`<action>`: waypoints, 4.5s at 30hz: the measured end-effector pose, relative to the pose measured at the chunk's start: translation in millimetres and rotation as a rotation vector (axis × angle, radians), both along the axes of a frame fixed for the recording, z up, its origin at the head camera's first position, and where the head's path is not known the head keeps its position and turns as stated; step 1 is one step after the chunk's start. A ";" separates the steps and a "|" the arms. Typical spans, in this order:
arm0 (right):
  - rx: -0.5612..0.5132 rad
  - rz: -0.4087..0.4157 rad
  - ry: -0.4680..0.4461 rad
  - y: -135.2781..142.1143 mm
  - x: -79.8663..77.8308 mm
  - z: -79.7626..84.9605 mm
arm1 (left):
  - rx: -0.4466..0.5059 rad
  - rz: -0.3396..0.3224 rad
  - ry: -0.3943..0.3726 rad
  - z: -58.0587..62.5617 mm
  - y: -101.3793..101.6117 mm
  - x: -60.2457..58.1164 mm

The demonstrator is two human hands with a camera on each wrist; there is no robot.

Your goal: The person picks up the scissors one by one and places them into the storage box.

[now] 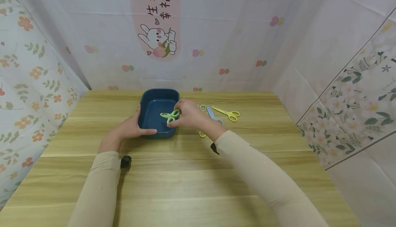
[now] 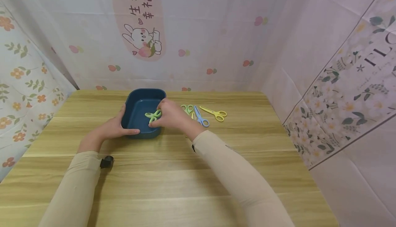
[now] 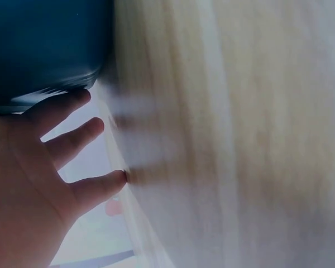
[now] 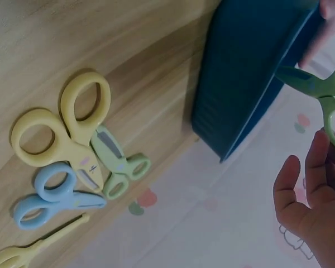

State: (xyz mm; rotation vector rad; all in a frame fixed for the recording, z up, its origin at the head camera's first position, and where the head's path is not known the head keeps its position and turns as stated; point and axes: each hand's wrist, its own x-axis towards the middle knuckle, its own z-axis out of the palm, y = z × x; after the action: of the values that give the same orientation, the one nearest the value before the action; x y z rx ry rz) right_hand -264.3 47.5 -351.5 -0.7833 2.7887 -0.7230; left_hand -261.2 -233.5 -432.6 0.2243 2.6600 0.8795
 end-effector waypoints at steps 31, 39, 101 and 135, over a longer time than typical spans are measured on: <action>0.157 0.003 0.016 -17.9 5.7 -25.6 | -0.014 0.013 -0.012 0.9 2.5 2.4; 0.188 -0.037 0.020 -18.2 6.6 -24.8 | -0.020 0.003 -0.007 0.8 2.2 2.7; 0.030 -0.257 -0.076 171.6 -37.0 -36.2 | 0.004 0.007 -0.010 4.1 2.8 4.8; 0.089 -0.300 -0.240 236.4 -50.1 -76.6 | 0.002 0.011 -0.013 0.6 0.9 2.6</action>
State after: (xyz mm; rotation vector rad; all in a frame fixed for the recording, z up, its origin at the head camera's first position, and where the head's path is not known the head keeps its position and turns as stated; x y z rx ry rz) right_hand -314.4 283.9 -428.1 -0.2436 2.7202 -0.6803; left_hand -258.6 -232.6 -431.9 0.2035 2.6508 0.8841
